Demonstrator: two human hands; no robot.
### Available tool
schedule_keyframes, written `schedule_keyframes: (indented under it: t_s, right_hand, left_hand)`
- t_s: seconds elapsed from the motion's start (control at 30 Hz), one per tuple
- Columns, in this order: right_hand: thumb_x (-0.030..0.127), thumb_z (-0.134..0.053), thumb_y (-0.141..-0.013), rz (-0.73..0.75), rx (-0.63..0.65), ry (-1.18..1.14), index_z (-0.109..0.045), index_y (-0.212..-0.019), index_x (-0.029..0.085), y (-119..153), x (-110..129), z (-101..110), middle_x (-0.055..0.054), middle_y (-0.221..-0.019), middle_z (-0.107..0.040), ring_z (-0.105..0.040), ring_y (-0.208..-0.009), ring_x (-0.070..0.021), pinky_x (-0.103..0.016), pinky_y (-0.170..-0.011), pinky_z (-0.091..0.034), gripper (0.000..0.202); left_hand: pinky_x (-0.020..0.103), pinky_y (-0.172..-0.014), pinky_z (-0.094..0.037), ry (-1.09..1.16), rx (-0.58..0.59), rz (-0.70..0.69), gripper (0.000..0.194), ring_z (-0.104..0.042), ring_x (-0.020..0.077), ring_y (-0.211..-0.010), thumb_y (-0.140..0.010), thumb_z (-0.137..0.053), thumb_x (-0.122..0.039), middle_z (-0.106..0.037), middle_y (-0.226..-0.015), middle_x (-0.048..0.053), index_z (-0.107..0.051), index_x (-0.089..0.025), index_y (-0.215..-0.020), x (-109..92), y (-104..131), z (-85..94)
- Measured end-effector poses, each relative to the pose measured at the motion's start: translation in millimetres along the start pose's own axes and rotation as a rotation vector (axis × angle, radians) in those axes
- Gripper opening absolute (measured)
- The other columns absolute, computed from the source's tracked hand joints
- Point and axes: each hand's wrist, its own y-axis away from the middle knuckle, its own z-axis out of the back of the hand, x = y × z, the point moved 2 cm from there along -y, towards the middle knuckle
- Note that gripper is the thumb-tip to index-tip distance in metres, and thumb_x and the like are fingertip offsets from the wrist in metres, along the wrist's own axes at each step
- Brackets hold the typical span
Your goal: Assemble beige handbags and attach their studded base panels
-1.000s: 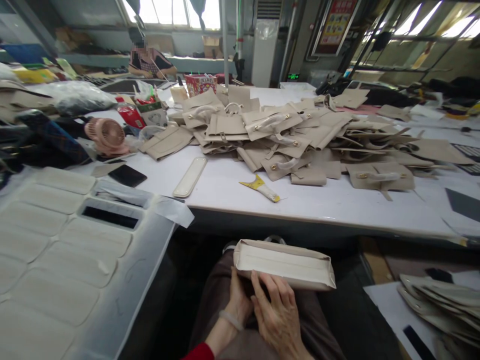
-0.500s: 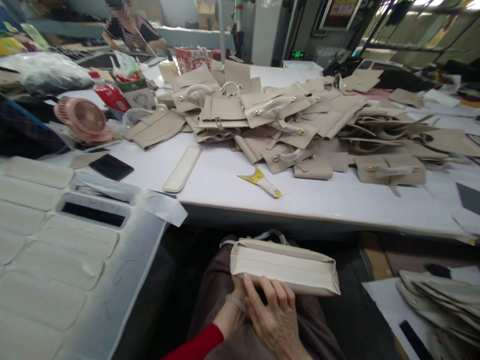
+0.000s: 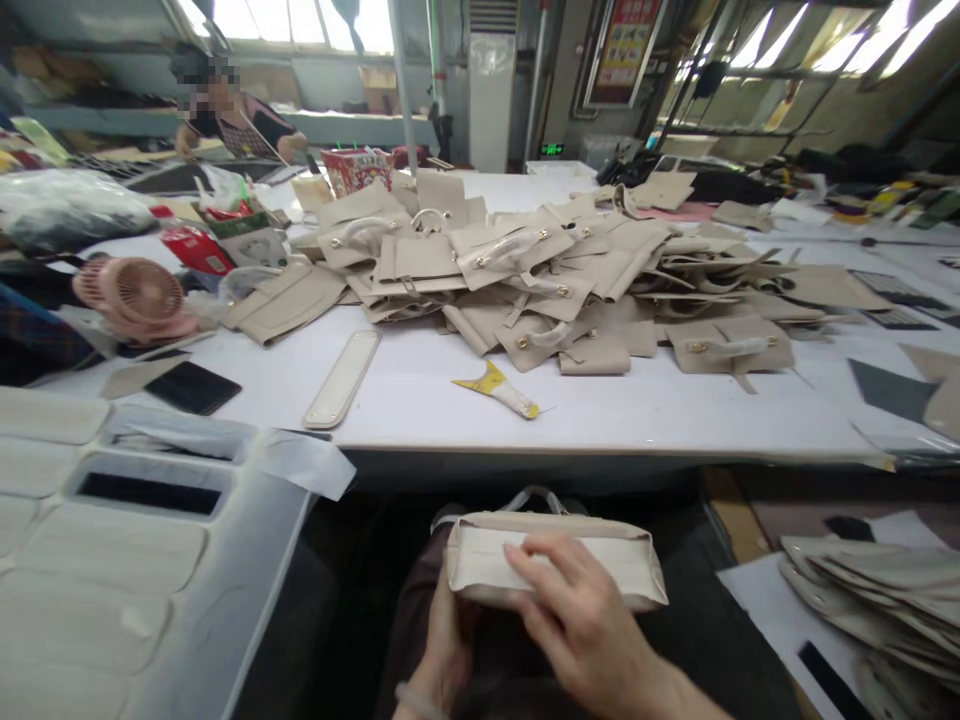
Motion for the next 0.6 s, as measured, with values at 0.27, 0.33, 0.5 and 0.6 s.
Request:
schedule_keyframes:
  t_s: [0.27, 0.33, 0.5, 0.6]
  right_hand:
    - [0.038, -0.058, -0.095, -0.311, 0.254, 0.213, -0.064, -0.113, 0.010, -172, -130, -14, -0.018, -0.119, -0.061, -0.055, -0.117, -0.0314, -0.046, -0.096, -0.049, 0.034]
    - [0.040, -0.060, -0.094, -0.339, 0.280, 0.209, -0.061, -0.119, 0.012, -191, -143, -29, -0.016, -0.128, -0.057, -0.053, -0.121, -0.0313, -0.051, -0.098, -0.047, 0.038]
    - [0.020, -0.057, -0.093, -0.419, 0.320, 0.065, -0.061, -0.115, 0.014, -172, -163, -24, -0.011, -0.126, -0.059, -0.059, -0.112, -0.0257, -0.048, -0.100, -0.046, 0.023]
    - [0.010, -0.059, -0.083, -0.558, 0.232, -0.076, -0.063, -0.102, 0.015, -111, -182, 14, -0.012, -0.118, -0.061, -0.060, -0.111, -0.0271, -0.044, -0.101, -0.044, 0.021]
  left_hand:
    - [0.042, -0.105, -0.043, -0.330, 0.003, -0.316, 0.057, -0.059, 0.0294, -0.119, -0.085, -0.055, -0.065, -0.061, -0.132, 0.011, -0.063, -0.018, -0.116, -94, -7, 38.8]
    - [0.044, -0.106, -0.042, -0.504, 0.098, -0.440, 0.054, -0.060, 0.0294, -0.117, -0.088, -0.052, -0.063, -0.062, -0.131, 0.010, -0.063, -0.019, -0.116, -128, -7, 23.7]
    - [0.039, -0.105, -0.043, -0.928, 0.476, -0.513, 0.047, -0.062, 0.0269, -0.114, -0.093, -0.047, -0.059, -0.066, -0.123, 0.008, -0.063, -0.022, -0.116, -186, -2, -39.1]
    - [0.039, -0.103, -0.044, -1.103, 0.739, -0.480, 0.049, -0.061, 0.0263, -0.114, -0.095, -0.042, -0.059, -0.067, -0.122, 0.008, -0.060, -0.022, -0.122, -192, -1, -83.3]
